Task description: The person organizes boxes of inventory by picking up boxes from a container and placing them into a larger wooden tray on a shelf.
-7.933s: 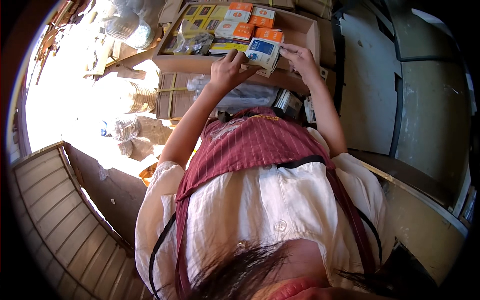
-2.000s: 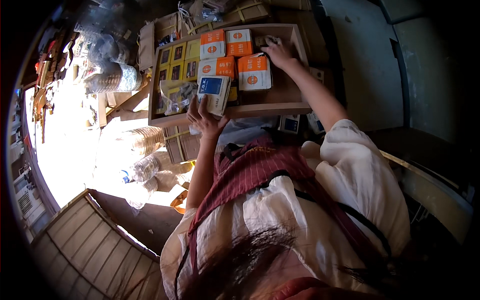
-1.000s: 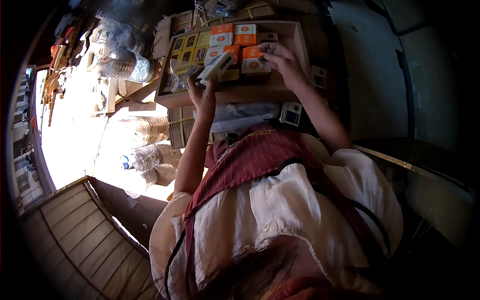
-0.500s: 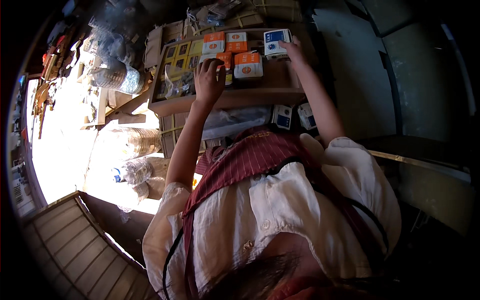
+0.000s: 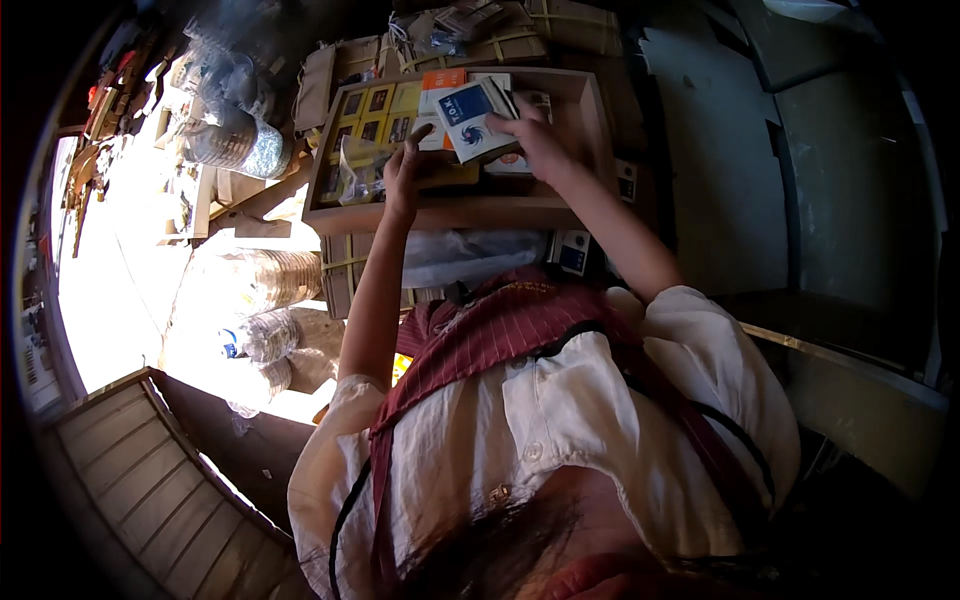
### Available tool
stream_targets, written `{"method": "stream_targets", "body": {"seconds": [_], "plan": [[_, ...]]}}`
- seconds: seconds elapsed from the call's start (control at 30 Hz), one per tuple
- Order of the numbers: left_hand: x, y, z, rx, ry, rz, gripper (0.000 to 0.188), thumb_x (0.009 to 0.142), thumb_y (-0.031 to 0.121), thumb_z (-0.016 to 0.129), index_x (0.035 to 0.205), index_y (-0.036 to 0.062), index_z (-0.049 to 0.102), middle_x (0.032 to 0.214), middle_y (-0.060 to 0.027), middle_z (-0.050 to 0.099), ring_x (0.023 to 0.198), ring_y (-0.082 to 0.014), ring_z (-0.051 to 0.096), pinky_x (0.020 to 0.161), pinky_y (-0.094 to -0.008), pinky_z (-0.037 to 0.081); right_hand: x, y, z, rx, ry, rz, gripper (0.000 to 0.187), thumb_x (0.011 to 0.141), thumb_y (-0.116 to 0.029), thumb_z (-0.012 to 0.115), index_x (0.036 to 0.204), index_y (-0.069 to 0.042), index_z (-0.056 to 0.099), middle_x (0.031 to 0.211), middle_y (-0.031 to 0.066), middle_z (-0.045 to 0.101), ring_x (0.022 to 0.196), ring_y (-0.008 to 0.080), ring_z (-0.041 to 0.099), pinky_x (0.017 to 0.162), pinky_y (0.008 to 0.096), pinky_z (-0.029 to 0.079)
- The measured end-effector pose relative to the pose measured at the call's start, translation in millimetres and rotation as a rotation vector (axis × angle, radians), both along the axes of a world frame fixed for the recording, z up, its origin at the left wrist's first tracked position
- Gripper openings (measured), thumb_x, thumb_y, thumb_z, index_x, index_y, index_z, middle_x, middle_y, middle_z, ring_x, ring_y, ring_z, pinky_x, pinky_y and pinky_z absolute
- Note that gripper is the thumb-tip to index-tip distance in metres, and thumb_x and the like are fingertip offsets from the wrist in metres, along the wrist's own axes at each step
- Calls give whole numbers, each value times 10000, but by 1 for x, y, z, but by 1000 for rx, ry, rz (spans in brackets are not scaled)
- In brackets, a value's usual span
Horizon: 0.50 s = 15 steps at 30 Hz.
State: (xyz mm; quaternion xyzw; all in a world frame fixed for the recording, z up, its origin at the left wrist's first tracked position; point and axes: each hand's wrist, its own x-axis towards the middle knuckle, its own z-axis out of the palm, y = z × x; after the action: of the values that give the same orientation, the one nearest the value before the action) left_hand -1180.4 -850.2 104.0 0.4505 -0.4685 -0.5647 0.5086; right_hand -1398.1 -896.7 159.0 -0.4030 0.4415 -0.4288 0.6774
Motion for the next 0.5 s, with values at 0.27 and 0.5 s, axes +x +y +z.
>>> {"method": "stream_targets", "body": {"seconds": [0.27,0.5], "plan": [[7,3,-11,140,526,323,265,901,229,645,1064,33,571,900,-64,641,791,-174,659,692,-323,558,-38,-72,-27,-705,962,84,276,970,-262,583,961,5,656,764,117,685,690,206,657,642,329,514],[-17,-7,-14,-45,312,444,325,877,160,689,1145,35,551,956,-41,627,797,-126,598,711,-264,497,-107,-108,-106,-781,1767,602,479,703,-52,737,1139,-18,541,1204,165,541,1171,329,516,950,438,470]]}}
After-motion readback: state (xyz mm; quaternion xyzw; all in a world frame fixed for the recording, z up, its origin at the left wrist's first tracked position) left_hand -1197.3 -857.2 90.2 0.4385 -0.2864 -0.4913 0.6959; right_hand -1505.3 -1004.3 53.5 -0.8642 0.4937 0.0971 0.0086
